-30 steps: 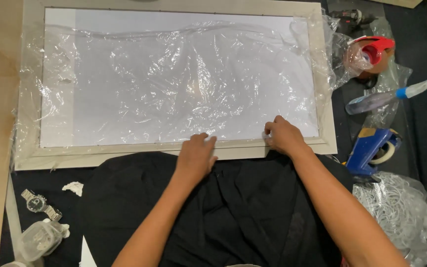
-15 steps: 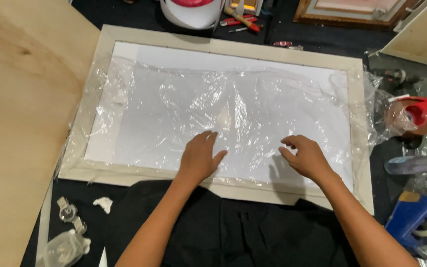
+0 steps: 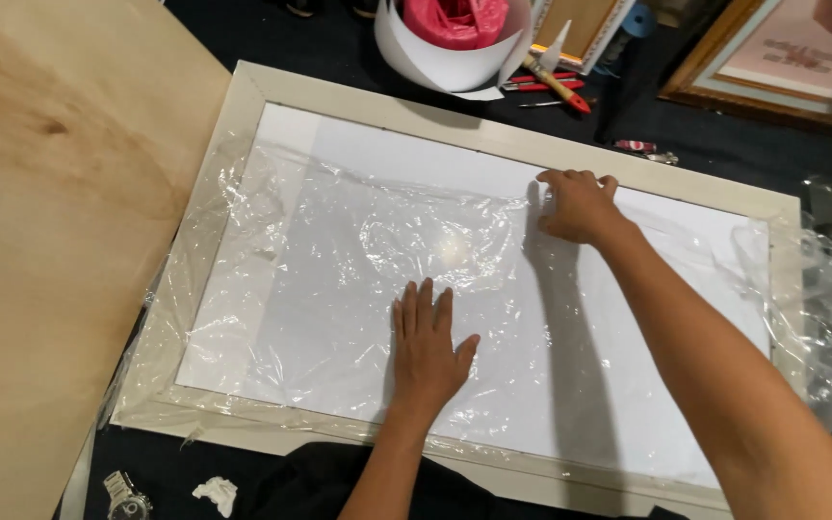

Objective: Placing a protective plastic sheet over a picture frame and smoothing it out by hand.

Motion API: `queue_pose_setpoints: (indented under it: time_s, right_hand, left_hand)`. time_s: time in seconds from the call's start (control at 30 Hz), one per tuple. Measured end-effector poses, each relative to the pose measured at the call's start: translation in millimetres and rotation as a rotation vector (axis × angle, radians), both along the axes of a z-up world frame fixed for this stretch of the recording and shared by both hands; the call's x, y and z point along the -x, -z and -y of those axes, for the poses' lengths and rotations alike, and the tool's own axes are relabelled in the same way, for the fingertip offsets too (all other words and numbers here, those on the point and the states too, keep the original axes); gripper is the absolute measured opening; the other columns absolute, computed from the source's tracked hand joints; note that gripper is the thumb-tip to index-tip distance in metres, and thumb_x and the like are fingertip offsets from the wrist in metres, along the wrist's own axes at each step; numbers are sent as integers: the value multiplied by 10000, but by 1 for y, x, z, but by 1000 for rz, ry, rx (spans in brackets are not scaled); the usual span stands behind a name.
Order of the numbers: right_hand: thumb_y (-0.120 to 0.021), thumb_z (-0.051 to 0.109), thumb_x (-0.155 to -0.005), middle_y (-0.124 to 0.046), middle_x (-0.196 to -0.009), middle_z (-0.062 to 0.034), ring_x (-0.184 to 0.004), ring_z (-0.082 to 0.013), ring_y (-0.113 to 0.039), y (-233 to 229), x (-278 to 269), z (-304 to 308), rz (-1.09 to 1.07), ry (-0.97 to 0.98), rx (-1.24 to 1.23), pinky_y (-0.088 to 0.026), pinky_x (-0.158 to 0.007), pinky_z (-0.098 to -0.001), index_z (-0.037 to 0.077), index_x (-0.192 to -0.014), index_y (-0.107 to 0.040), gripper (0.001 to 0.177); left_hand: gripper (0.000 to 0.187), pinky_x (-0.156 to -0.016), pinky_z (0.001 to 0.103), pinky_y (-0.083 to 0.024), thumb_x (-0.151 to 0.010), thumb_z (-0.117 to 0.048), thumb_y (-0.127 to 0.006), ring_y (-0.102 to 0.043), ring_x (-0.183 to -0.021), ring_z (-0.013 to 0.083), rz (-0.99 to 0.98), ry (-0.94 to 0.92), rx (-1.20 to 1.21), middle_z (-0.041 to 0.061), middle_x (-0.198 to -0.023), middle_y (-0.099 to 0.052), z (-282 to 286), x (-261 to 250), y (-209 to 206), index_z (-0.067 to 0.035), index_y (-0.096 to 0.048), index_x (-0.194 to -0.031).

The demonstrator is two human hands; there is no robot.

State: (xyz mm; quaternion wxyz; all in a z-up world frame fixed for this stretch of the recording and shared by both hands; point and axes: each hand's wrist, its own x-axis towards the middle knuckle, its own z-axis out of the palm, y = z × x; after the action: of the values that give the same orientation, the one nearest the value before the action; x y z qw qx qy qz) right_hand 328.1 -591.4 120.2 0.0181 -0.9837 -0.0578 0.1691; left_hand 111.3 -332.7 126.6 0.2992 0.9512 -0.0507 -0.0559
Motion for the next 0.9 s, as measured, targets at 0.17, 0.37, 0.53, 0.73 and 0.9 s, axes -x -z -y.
queue_pose_setpoints:
  time_s: [0.17,0.37,0.53,0.73,0.9]
  right_hand:
    - [-682,467,-808,-780,-1218,-91,-1255,-372,-651,-10,-42,-10,-210,21,105,-340,-1091,-575,226,-1231,-757,492]
    - [-712,86,-758,-757,-773,-154,-893,-264,-707,-34,-55,-43,-513,245,-628,-417,-1006,-376,-2,-758,-738,92]
    - [-662,52,-861,-773,-882,-260,-643,-228,-537,-54,-59,-100,-683,242,-730,-452,-656,-323,-41,-1212,-731,370]
    - [-743,159,-821,-768,-966,-139,-1038,-255,-654,-55,-76,-130,-519,202,-514,-429,-929,-380,-21,-949,-811,231]
    - [-674,84,-905,-732,-950,-161,-924,-268,-648,-49,-77,-137,-575,269,-561,-535,-888,-410,-47,-1000,-764,185]
  left_hand:
    - [725,-1259,577,-90,-972,-446,-595,-167,-1547,419,-198,28,-2,266,-1616,-279,-4,-3,2,-28,-393,-1529]
    - [791,-1222,585,-70,-843,-327,-720,-126,-1546,438,48,-34,66,297,-1632,-253,6,2,32,50,-426,-1473]
    - [785,-1226,576,-48,-866,-341,-682,-106,-1552,431,34,-13,46,287,-1642,-243,5,3,34,53,-410,-1489]
    - [767,-1229,575,-13,-870,-310,-667,-71,-1564,406,1,-24,107,257,-1662,-214,5,2,37,36,-401,-1501]
    - [761,-1230,575,-1,-860,-279,-697,-73,-1566,400,-2,-51,158,253,-1659,-229,7,2,40,30,-412,-1494]
